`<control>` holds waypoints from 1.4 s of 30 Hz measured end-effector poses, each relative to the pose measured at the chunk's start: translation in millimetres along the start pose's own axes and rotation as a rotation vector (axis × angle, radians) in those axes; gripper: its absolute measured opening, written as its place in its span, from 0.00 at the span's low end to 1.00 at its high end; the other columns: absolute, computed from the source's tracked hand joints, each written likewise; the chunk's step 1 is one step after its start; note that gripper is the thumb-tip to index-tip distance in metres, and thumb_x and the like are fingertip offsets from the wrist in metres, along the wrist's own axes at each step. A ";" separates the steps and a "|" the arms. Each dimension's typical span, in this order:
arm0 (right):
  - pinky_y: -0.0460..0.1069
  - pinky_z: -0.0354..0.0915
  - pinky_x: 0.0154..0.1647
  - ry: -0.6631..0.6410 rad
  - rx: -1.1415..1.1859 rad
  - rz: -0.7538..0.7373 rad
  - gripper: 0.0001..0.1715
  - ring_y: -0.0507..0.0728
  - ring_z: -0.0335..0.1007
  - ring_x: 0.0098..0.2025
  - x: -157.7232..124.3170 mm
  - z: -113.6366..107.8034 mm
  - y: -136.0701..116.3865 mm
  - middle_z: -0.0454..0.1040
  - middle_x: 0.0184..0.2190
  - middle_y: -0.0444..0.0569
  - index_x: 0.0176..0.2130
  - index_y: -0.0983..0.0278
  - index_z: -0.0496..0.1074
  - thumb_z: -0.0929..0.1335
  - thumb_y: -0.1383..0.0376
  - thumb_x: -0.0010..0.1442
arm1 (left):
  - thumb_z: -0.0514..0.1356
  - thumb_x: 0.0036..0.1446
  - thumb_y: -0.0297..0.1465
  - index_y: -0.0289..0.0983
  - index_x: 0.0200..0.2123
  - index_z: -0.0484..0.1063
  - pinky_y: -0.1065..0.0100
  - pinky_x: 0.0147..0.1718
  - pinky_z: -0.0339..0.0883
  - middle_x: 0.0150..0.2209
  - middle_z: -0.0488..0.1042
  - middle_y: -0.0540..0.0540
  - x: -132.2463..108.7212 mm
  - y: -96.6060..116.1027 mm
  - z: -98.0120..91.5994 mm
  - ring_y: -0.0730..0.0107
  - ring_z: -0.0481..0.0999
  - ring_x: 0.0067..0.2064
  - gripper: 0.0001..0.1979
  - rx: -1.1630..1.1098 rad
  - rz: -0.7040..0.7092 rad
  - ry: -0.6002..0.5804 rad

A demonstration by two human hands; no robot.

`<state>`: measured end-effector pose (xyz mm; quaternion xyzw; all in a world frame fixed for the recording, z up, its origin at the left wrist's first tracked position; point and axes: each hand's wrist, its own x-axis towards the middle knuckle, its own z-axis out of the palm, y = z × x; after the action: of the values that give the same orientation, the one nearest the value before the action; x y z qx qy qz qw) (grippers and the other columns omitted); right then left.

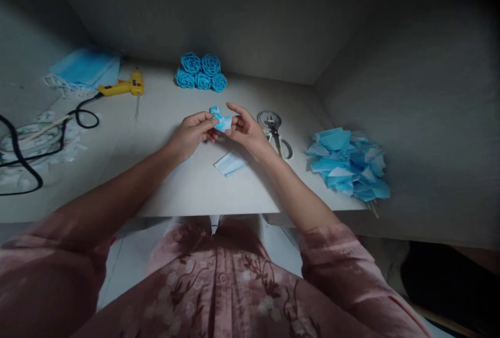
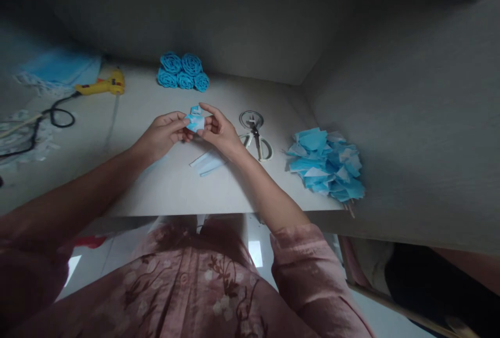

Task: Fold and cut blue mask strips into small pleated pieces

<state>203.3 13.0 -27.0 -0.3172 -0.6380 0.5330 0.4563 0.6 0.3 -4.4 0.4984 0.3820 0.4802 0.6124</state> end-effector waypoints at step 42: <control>0.56 0.71 0.55 0.124 -0.383 -0.177 0.12 0.59 0.77 0.48 -2.9 3.4 -21.5 0.82 0.42 0.49 0.40 0.60 0.79 0.73 0.54 0.62 | 0.75 0.48 0.42 0.36 0.27 0.76 0.72 0.21 0.60 0.21 0.71 0.52 -7.6 4.0 5.8 0.78 0.65 0.22 0.17 0.242 -0.001 0.010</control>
<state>203.1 4.1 -6.8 -0.3731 -0.7237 0.3392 0.4711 3.4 -8.3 0.6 0.5661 0.4403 0.4329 0.5461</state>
